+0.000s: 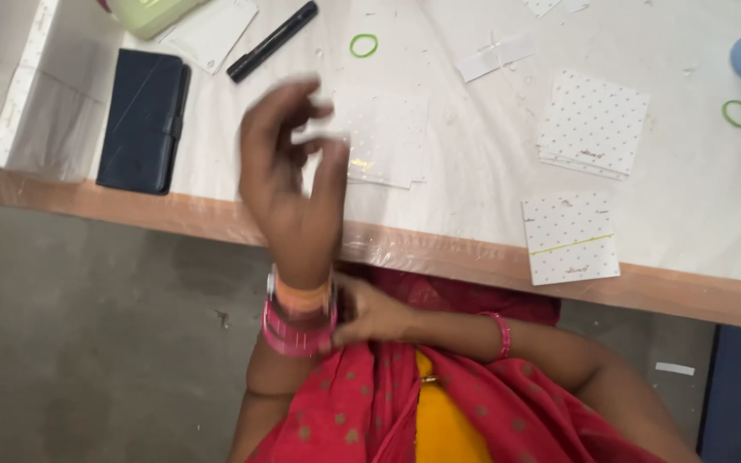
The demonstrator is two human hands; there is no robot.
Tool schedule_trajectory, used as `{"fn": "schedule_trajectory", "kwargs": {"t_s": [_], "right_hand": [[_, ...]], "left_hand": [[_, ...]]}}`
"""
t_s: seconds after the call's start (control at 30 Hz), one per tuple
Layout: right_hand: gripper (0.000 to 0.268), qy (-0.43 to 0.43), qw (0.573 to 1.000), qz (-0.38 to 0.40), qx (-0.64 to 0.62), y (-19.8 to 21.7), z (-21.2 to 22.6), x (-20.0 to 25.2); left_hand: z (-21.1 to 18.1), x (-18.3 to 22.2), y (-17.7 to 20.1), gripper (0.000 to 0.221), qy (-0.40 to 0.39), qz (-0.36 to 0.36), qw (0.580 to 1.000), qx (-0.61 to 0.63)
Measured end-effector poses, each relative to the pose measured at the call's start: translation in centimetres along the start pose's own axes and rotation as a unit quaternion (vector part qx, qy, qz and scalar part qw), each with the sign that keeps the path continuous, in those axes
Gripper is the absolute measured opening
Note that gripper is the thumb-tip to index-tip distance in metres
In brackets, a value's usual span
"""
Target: Organizing, grouping, and securing decorative paper cards using rubber bands.
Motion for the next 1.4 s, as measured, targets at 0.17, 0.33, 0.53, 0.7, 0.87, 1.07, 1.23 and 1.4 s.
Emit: {"fn": "schedule_trajectory", "kwargs": {"t_s": [0.17, 0.33, 0.53, 0.7, 0.87, 1.07, 1.23, 1.4], "right_hand": [[0.045, 0.022, 0.999, 0.003, 0.048, 3.8, -7.0, 0.2], [0.037, 0.048, 0.993, 0.000, 0.111, 3.9, -0.2, 1.8], [0.029, 0.048, 0.985, 0.028, 0.162, 1.3, 3.4, 3.3], [0.024, 0.044, 0.976, 0.068, 0.204, 1.8, 6.0, 6.2], [0.041, -0.016, 0.785, -0.349, 0.511, 20.3, 22.8, 6.1], [0.104, -0.102, 0.494, -0.531, 0.681, 46.8, 31.4, 7.9], [0.143, -0.211, 0.496, -0.520, 0.662, 48.1, 34.3, 4.7], [0.143, -0.344, 0.482, -0.489, 0.641, 49.0, 34.9, 3.8]], "left_hand": [[-4.7, 5.5, -3.4, 0.038, -0.137, 0.110, 0.971, 0.165], [0.5, 12.3, -15.9, 0.034, -0.183, 0.190, 0.949, 0.176], [6.2, 18.2, -12.3, 0.026, -0.166, 0.189, 0.964, 0.088], [9.0, 21.1, -11.5, 0.019, -0.153, 0.177, 0.972, 0.000], [2.5, 8.9, 0.2, 0.013, -0.137, 0.162, 0.974, -0.083], [8.3, 8.3, 3.3, 0.016, -0.063, 0.081, 0.979, -0.175], [10.4, 8.4, 3.0, 0.018, -0.102, 0.096, 0.949, -0.283], [10.0, 8.3, 2.6, 0.023, -0.128, 0.109, 0.941, -0.293]]}}
Point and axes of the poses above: each hand's wrist, its own x-axis away from the middle knuckle, its own y-axis out of the back of the hand, z = x × y, the point moved 4 cm from there along -x, towards the middle knuckle, and after that the axes turned 7 degrees about x, right-handed, at the moved point
